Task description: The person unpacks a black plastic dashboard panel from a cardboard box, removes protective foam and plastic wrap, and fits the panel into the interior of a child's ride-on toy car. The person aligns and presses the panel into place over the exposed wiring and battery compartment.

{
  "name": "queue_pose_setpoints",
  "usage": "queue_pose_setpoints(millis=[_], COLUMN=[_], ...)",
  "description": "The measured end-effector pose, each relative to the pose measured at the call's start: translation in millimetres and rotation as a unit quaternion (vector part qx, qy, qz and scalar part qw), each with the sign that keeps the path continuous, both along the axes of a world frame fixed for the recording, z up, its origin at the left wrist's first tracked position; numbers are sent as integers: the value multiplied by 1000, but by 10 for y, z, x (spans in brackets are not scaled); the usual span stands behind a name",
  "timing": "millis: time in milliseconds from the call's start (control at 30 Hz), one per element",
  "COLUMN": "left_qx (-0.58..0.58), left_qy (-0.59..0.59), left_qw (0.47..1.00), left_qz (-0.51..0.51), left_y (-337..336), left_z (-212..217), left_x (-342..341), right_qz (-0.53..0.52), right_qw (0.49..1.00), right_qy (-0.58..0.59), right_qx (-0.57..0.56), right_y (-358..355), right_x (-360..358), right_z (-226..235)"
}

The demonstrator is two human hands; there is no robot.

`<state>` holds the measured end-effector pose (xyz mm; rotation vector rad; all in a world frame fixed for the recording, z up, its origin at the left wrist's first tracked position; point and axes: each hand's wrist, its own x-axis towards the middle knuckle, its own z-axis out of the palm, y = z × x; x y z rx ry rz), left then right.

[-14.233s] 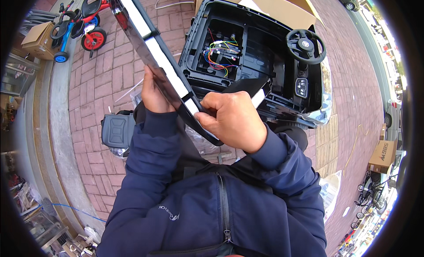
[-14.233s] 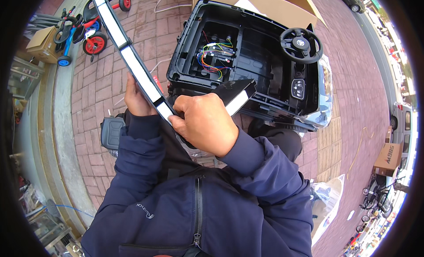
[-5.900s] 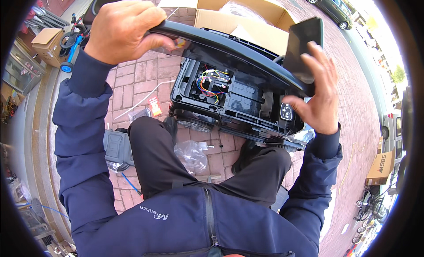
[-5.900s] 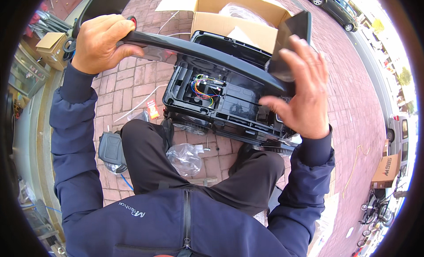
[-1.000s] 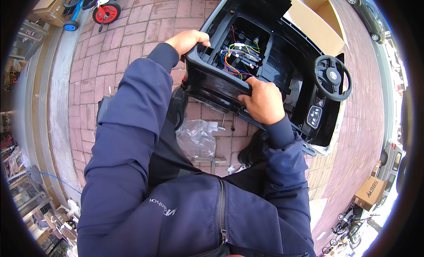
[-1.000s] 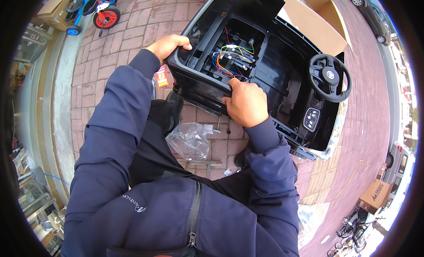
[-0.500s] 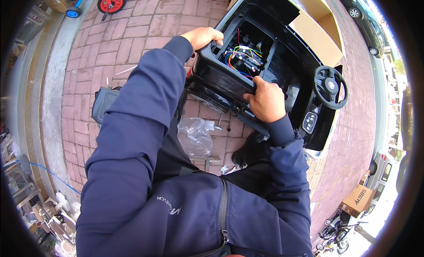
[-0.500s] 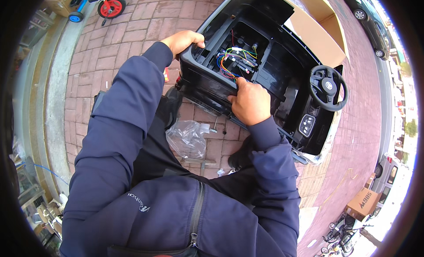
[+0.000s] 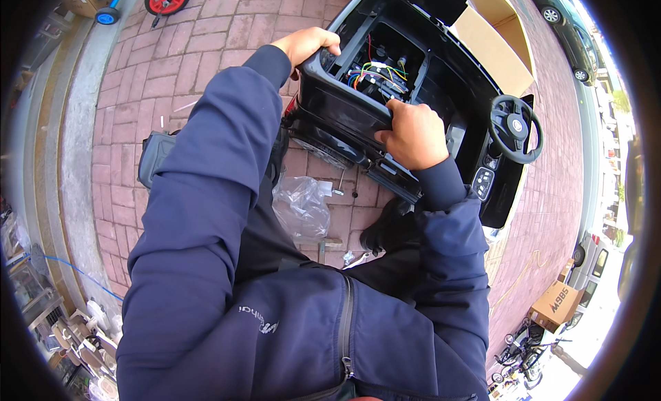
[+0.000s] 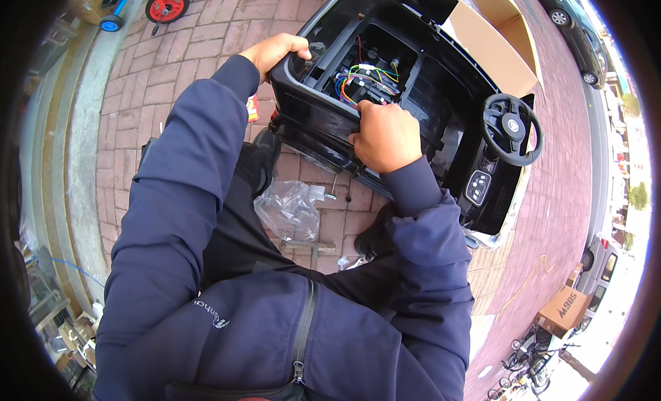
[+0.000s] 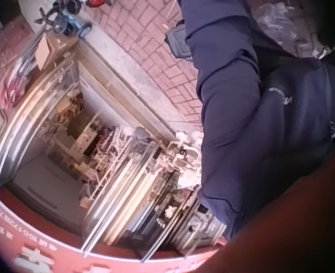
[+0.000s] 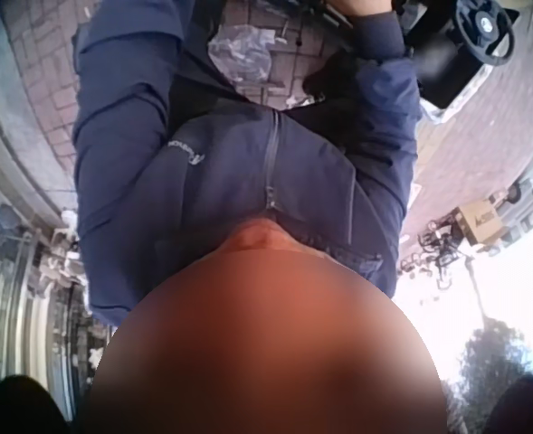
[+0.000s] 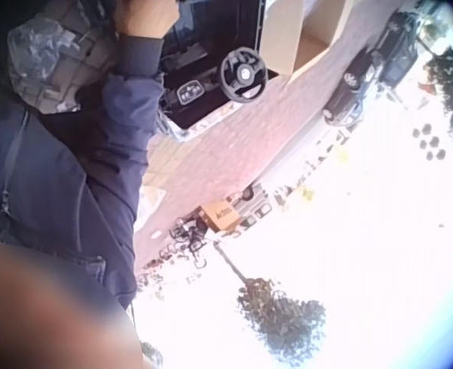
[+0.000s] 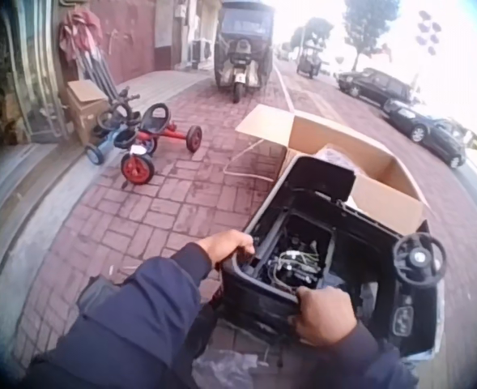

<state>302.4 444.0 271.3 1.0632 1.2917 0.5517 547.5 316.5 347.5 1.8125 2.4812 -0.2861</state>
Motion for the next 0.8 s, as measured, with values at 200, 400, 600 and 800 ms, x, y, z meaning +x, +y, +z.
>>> queue_pose_setpoints(millis=[200,400,600,800], left_qx=[-18,2,-4,-22], left_qy=[3,7,17,-5], left_qw=[1000,1000,1000,1000], left_qz=[-14,-14,-15,-14], left_y=[15,-25,-18,85], left_z=[-36,12,6,-133], left_x=[14,68,59,16], right_qz=[-17,3,15,-1], right_qw=[1000,1000,996,996], right_qy=[-6,-14,34,28], right_qx=[-5,-20,-78,-85], right_y=[-40,-48,86,77], right_x=[-20,33,51,33], right_z=[-55,-163,-165,-193])
